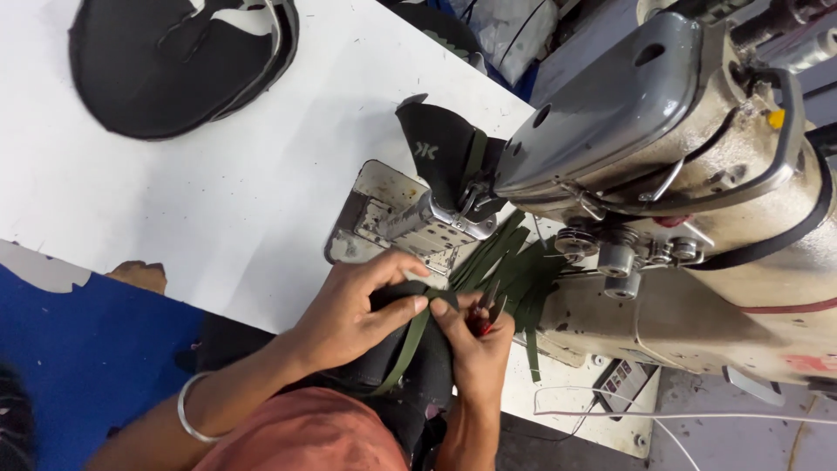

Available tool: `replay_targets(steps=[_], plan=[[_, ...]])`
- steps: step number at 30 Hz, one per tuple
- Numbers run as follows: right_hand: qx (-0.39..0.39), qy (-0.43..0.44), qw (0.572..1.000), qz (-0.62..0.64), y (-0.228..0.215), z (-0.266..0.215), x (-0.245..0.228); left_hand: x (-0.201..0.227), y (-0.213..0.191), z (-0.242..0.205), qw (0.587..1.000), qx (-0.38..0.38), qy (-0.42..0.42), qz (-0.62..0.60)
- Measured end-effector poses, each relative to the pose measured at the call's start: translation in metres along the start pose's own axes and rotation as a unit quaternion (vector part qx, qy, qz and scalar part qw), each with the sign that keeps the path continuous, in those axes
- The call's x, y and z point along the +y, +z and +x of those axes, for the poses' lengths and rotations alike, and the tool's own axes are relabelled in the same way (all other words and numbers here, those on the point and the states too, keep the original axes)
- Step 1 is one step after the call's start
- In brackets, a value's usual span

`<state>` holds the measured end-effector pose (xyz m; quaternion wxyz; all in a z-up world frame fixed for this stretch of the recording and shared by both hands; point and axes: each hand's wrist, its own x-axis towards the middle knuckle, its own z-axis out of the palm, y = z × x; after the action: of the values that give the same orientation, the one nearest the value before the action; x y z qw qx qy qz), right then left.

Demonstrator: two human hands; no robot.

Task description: The person uses a sewing machine to stitch a green strap onto a black sandal sole. They repeatedly guide the sandal under the needle, sew sections of the strap, and use scissors to cut the thread between operations.

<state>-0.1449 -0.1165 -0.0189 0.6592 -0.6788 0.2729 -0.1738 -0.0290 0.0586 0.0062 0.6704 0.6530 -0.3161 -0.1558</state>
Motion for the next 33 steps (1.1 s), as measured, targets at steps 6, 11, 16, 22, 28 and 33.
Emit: replay_targets(steps=[6, 11, 16, 22, 28, 33], plan=[[0.026, -0.055, 0.995, -0.08, 0.013, 0.053, -0.043, -0.005, -0.004, 0.059, 0.994, -0.026, 0.059, 0.093], [0.036, -0.04, 0.996, -0.074, 0.026, 0.072, -0.055, 0.0, -0.008, 0.08, 0.982, -0.004, 0.08, 0.17], [0.067, -0.015, 0.994, -0.082, 0.027, 0.072, -0.061, 0.0, -0.012, 0.092, 0.986, -0.023, 0.056, 0.157], [0.058, -0.026, 0.997, -0.032, 0.033, 0.072, -0.067, -0.003, -0.013, 0.096, 0.988, -0.033, 0.011, 0.153], [0.067, -0.041, 0.991, -0.104, 0.033, 0.074, -0.068, -0.009, -0.014, 0.097, 0.983, -0.013, 0.053, 0.177], [0.082, -0.041, 0.99, -0.107, 0.038, 0.073, -0.076, -0.009, -0.016, 0.101, 0.987, -0.014, 0.038, 0.154]])
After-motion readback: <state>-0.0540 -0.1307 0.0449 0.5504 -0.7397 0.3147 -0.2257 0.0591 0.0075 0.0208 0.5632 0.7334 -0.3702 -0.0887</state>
